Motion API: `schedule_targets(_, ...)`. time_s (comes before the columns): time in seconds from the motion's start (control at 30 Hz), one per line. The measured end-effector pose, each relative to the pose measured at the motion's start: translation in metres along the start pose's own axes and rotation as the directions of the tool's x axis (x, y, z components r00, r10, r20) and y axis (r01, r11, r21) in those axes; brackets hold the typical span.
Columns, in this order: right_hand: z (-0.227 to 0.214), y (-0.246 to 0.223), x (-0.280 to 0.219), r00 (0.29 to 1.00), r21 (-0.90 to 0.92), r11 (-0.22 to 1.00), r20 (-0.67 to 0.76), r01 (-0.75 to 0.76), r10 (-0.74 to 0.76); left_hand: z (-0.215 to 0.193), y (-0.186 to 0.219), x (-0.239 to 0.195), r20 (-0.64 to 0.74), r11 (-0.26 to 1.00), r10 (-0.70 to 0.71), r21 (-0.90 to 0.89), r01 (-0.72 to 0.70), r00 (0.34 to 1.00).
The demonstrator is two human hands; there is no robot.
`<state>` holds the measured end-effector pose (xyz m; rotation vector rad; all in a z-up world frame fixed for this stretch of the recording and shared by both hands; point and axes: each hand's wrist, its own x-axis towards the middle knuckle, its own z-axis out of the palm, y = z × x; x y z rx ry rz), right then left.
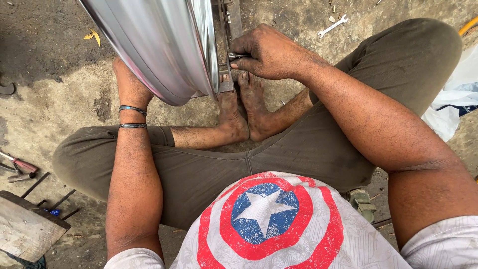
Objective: The person sits on the ground and uses a wrench to tighten the spokes of a bicycle wheel mounted on a truing stand. They rotate the wheel to access different sections and repeatedly adjust the tension on the spokes.
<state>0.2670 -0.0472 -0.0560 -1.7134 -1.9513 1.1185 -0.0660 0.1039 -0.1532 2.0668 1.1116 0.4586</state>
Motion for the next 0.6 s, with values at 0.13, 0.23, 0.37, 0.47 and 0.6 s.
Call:
schedule_targets(0.13,0.0044,0.0048,-0.0010,0.994,0.001,0.997,-0.078,0.078,-0.077,-0.0012,0.0019,0.0023,0.037,0.999,-0.047,0.010,0.046,0.998)
schedule_targets(0.23,0.0050,0.0063,-0.0009,0.991,-0.018,0.995,-0.090,0.101,-0.103,-0.0007,0.0004,0.0001,0.004,0.999,0.033,0.007,-0.033,0.999)
schedule_targets(0.37,0.0029,0.0027,-0.0002,0.997,-0.014,0.998,-0.055,0.053,-0.054,-0.0010,-0.0034,-0.0007,-0.009,0.980,0.113,0.166,-0.110,0.994)
schedule_targets(0.47,0.0003,0.0005,0.0004,1.000,-0.041,0.999,-0.018,0.014,-0.014,-0.0024,0.0013,0.0012,-0.006,0.997,0.038,0.070,-0.038,0.999)
schedule_targets(0.6,0.0021,0.0033,0.0002,0.999,-0.050,0.998,-0.032,0.036,-0.038,-0.0049,0.0052,-0.0006,-0.005,0.997,0.060,0.054,-0.059,0.998)
